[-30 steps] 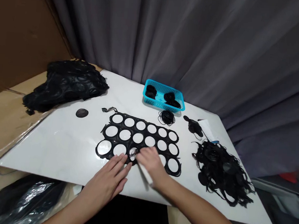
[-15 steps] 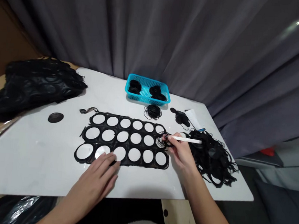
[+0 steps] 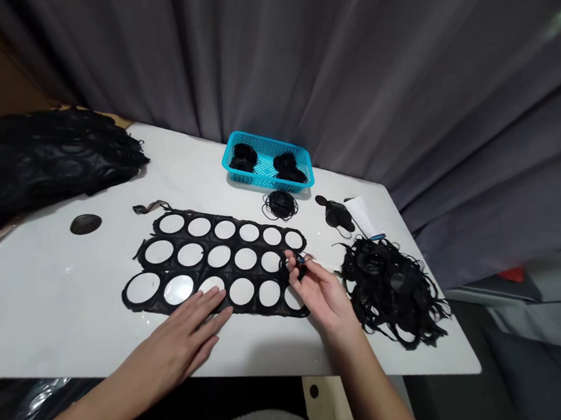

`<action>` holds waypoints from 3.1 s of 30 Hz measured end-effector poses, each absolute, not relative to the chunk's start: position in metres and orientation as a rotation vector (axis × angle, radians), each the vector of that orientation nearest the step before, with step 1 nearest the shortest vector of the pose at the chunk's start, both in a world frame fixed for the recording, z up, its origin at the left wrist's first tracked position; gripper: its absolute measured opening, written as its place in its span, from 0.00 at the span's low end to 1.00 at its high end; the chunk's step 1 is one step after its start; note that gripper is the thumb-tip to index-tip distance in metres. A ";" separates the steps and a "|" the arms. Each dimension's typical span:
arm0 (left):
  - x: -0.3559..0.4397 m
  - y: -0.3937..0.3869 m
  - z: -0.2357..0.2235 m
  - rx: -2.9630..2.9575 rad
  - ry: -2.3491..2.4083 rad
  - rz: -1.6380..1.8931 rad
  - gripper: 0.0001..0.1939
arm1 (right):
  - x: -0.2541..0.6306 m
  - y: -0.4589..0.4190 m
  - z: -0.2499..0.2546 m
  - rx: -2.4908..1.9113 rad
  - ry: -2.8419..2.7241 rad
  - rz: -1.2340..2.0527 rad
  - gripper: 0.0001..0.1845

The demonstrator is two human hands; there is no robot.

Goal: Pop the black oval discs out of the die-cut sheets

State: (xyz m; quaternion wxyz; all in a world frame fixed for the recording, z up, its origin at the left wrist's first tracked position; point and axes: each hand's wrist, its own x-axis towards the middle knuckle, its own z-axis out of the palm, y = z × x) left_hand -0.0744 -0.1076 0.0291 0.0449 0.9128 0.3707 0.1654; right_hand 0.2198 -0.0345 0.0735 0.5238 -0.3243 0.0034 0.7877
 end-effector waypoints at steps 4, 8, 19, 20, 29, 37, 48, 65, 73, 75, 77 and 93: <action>-0.078 -0.108 0.031 2.819 1.130 0.491 0.24 | 0.227 -0.039 0.077 -0.748 0.010 1.864 0.08; -0.081 -0.107 0.029 2.846 1.115 0.497 0.25 | 0.239 -0.042 0.077 -0.819 -0.038 1.753 0.10; -0.073 -0.088 0.043 2.595 1.160 0.681 0.17 | 0.240 -0.078 0.070 -1.255 -0.897 1.661 0.12; -0.068 -0.085 0.043 2.623 1.127 0.676 0.18 | 0.240 -0.082 0.071 -1.347 -1.031 1.617 0.11; -0.045 -0.069 0.032 2.900 0.798 0.568 0.27 | 0.276 -0.093 0.055 -1.779 -1.303 0.937 0.14; -0.020 -0.060 0.051 2.784 0.674 0.441 0.25 | 0.260 -0.086 0.069 -1.582 -1.233 1.064 0.12; -0.021 -0.042 0.083 2.263 0.726 0.370 0.20 | 0.268 -0.066 0.098 -1.602 -1.455 1.154 0.12; -0.013 -0.028 0.079 0.997 0.526 0.600 0.36 | 0.184 -0.043 0.099 -0.757 -0.797 2.228 0.22; -0.028 -0.008 0.079 1.104 0.715 1.077 0.29 | 0.180 -0.012 0.109 -0.842 -1.129 1.975 0.19; -0.037 -0.004 0.083 1.202 0.716 1.165 0.30 | 0.175 -0.007 0.113 -0.836 -1.257 1.882 0.16; -0.045 -0.002 0.086 1.263 0.689 1.205 0.30 | 0.171 -0.007 0.116 -0.817 -1.364 1.821 0.14; -0.046 -0.013 0.085 1.318 0.678 0.857 0.38 | 0.155 -0.016 0.110 -0.834 -0.889 1.885 0.15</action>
